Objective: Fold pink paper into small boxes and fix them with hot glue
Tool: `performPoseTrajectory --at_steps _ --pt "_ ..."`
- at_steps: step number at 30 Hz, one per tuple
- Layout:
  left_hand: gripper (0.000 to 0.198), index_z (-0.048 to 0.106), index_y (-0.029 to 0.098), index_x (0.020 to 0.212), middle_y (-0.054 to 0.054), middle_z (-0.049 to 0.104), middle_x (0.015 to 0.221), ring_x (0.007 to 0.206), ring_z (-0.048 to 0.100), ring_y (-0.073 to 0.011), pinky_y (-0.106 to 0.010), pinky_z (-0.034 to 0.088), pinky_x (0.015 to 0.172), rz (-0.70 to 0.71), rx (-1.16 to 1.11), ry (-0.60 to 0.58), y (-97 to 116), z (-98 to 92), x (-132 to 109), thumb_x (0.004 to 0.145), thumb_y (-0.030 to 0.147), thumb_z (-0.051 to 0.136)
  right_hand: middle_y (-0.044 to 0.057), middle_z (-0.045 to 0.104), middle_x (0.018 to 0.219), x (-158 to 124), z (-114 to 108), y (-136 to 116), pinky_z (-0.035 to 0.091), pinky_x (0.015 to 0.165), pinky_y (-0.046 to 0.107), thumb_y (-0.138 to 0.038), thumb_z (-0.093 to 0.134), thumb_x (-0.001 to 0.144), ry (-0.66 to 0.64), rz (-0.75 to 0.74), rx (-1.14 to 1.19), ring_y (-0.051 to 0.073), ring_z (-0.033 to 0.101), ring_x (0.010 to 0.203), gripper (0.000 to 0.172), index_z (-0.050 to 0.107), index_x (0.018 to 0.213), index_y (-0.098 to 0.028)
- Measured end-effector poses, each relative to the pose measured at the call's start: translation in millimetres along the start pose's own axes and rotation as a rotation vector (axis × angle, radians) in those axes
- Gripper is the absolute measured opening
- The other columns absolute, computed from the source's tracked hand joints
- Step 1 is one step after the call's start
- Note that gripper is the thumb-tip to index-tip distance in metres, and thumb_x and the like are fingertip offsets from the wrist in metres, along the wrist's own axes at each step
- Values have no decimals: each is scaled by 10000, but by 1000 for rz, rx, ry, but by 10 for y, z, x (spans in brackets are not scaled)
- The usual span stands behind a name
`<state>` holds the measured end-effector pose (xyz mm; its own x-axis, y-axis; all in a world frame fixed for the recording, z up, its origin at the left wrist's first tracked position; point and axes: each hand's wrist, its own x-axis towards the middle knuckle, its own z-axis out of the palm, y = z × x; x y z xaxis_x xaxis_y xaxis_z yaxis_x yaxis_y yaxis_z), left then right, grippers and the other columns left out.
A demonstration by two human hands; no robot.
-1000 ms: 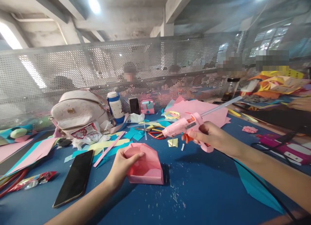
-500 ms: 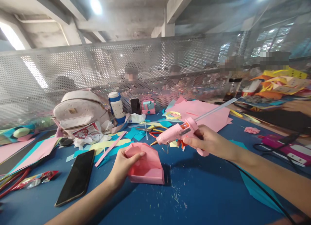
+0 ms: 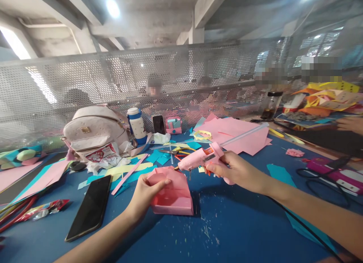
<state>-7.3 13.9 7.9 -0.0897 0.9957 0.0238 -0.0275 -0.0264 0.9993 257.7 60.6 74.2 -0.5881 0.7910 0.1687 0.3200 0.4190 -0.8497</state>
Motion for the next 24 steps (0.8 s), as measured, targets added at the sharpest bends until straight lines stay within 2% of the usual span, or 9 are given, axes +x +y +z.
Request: performPoseTrajectory --at_steps 5,8,13,18,24 --pt "324 716 99 626 -40 678 577 511 582 -119 -185 445 495 12 40 -1 16 3 -7 633 406 821 7 561 643 -21 28 38 352 387 182 -499 538 895 39 -23 -26 83 448 498 383 627 761 -151" --pt "322 716 103 623 -40 678 572 506 581 -122 -190 445 492 12 41 7 19 2 -11 625 406 823 6 568 646 -35 29 45 367 415 195 -488 519 909 49 -38 -63 93 469 524 379 605 740 -160" --pt "326 694 111 595 -21 653 538 478 555 -111 -184 420 469 11 38 4 19 7 -16 611 408 826 -20 508 607 -30 26 51 345 444 221 -507 489 923 35 -60 -89 83 437 485 399 575 735 -165" --pt "362 609 122 497 26 555 453 423 464 -73 -167 357 423 50 35 81 22 16 -19 589 387 839 -53 398 532 -3 42 19 306 453 236 -528 463 928 18 -45 -113 83 388 455 423 553 722 -170" --pt "336 648 119 526 13 577 472 432 479 -82 -170 372 414 34 26 95 31 20 -21 571 384 850 -52 393 520 13 59 -26 283 461 246 -520 466 926 24 -58 -146 84 379 454 421 535 695 -175"
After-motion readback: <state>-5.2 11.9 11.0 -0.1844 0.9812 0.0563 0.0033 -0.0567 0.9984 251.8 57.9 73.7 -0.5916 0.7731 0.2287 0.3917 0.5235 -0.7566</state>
